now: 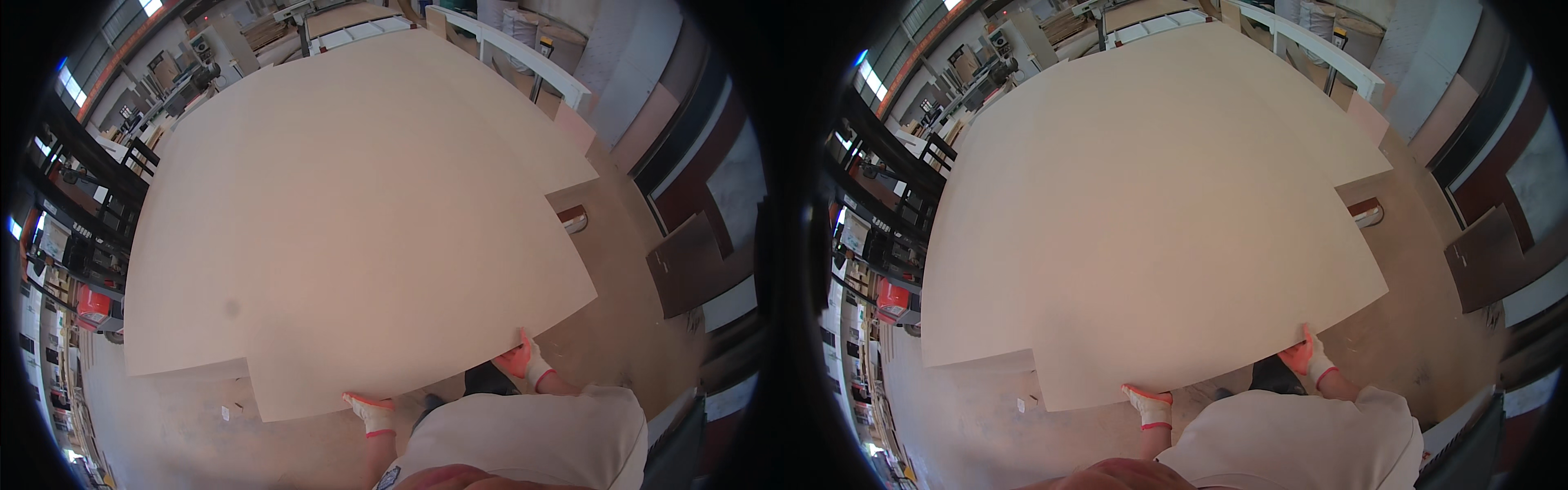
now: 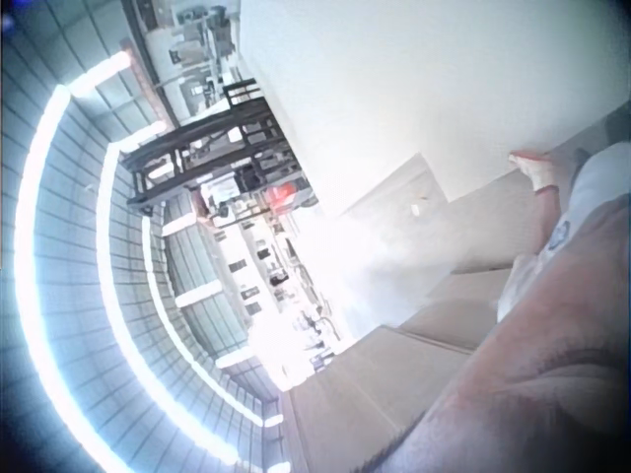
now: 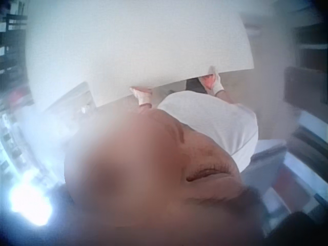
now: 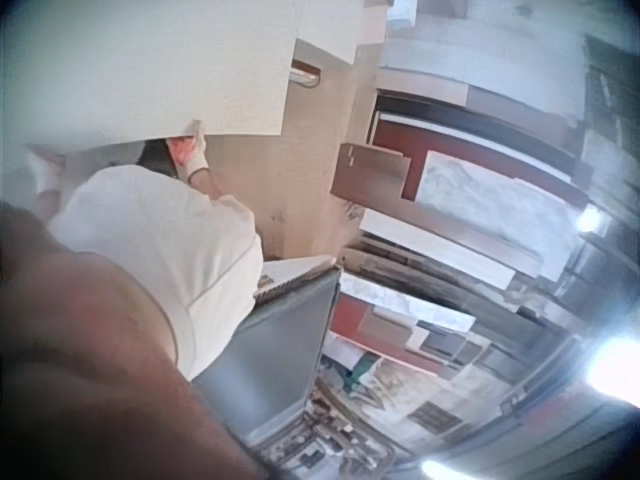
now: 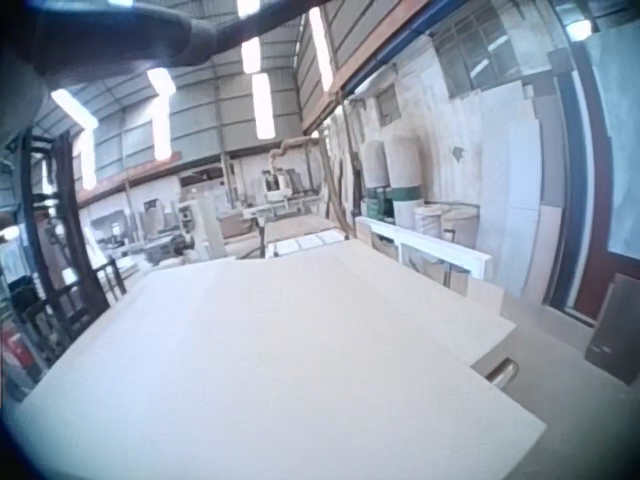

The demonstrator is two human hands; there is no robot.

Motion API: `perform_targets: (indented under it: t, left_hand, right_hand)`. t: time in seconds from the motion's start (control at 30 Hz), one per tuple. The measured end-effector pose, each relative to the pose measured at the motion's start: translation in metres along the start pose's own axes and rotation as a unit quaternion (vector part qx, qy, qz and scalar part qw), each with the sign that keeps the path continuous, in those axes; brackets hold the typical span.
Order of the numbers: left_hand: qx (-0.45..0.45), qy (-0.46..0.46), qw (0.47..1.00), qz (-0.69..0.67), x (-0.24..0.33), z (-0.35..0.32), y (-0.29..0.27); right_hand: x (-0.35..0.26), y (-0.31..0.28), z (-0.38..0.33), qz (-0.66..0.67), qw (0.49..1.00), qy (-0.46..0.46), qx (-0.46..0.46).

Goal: The person repeatedly lifts large flat wood panels from a stack and places them onto a conveyor or staging table. The person handles each panel with both hands, aligning it before setting it down. The sequence continues with multiple panels until the person walks away from the stack.

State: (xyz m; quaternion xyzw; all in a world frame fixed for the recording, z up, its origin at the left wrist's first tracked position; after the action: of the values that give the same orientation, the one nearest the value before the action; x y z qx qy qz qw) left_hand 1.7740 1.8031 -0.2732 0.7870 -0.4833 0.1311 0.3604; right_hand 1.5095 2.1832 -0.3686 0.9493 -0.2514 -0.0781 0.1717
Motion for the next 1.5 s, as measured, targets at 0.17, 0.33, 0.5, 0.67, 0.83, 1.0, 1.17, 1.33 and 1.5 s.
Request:
perform_targets:
  t: [0.17,0.33,0.5,0.67,0.83,1.0,1.17,1.33,1.5]
  left_hand:
    - [-0.048,-0.242,0.968,0.034,-0.079,-0.015,0.077]
    - [-0.048,-0.346,0.901,0.257,-0.118,0.021,0.081]
    - [0.189,-0.23,0.93,0.213,-0.093,0.116,0.049]
    - [0.247,-0.077,0.963,-0.075,-0.066,0.23,0.08]
    - [0.114,-0.141,0.983,-0.025,-0.117,0.316,0.176]
    - [0.135,-0.157,0.977,0.043,-0.138,0.333,0.213]
    - [0.144,-0.16,0.973,0.078,-0.153,0.351,0.248]
    - [0.158,-0.17,0.969,0.083,-0.171,0.365,0.277]
    - [0.187,-0.177,0.963,0.08,-0.183,0.366,0.289]
  right_hand:
    - [-0.063,0.078,0.032,0.098,0.968,-0.209,0.096]
    - [-0.193,0.078,0.112,0.132,0.915,-0.327,0.196]
    - [-0.269,0.072,0.171,0.139,0.836,-0.43,0.312]
    - [-0.331,0.109,0.182,0.185,0.835,-0.472,0.212]
    - [-0.369,0.127,0.168,0.181,0.765,-0.517,0.339]
    - [-0.394,0.166,0.172,0.166,0.768,-0.526,0.326]
    - [-0.427,0.208,0.17,0.14,0.767,-0.501,0.376]
    - [-0.477,0.248,0.17,0.018,0.745,-0.514,0.426]
    - [-0.516,0.249,0.175,-0.093,0.665,-0.528,0.52]
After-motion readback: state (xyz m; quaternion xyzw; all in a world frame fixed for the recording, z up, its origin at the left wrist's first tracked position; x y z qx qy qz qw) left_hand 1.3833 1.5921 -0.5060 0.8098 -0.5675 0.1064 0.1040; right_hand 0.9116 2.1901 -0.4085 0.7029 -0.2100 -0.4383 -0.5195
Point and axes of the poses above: each hand's wrist, its own z-axis towards the middle knuckle, its own y-axis out of the palm, x = y × z, the point moved 9 cm from there along z, towards the middle knuckle, and after that the axes turned 13 degrees about x, right-handed, at the moved point
